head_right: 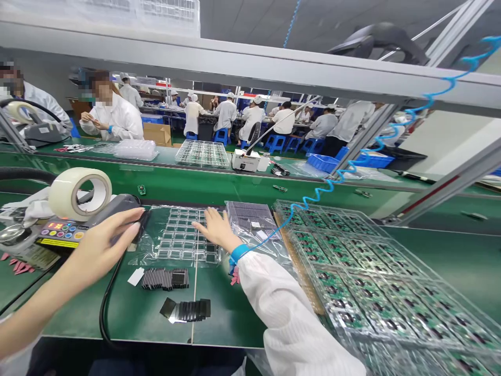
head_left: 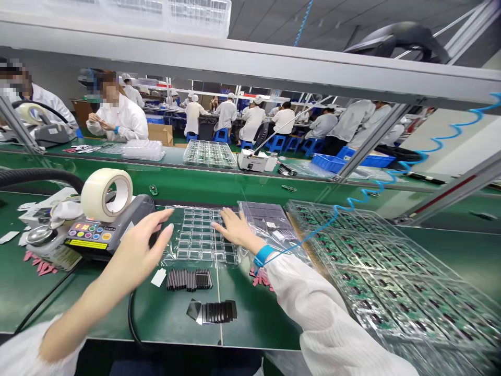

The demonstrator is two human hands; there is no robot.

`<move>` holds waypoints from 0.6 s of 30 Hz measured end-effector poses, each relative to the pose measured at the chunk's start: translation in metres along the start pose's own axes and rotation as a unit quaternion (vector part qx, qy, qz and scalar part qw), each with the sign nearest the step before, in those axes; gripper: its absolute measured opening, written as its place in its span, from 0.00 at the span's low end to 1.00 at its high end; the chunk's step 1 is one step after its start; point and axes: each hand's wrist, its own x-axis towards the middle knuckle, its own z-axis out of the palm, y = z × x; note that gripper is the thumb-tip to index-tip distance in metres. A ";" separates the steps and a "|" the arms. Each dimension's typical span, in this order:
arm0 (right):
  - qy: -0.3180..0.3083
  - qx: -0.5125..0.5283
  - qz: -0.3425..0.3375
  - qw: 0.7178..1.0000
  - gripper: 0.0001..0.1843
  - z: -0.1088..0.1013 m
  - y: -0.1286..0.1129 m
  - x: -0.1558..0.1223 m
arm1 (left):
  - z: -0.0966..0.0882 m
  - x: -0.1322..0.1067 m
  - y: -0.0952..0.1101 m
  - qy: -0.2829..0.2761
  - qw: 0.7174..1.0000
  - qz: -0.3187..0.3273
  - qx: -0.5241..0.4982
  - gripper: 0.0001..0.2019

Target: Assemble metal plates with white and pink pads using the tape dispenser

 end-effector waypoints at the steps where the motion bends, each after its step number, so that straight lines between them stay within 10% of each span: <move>1: 0.005 0.009 -0.035 0.999 0.31 -0.002 -0.014 0.004 | 0.007 0.013 -0.006 -0.039 0.998 -0.026 0.052 0.20; 9: 0.012 -0.011 -0.160 0.987 0.16 0.001 -0.097 0.074 | 0.072 0.019 -0.026 -0.129 0.948 -0.144 0.253 0.16; 18: -0.045 -0.142 -0.252 0.956 0.16 0.004 -0.131 0.151 | 0.090 0.010 -0.036 -0.111 0.943 -0.205 0.238 0.15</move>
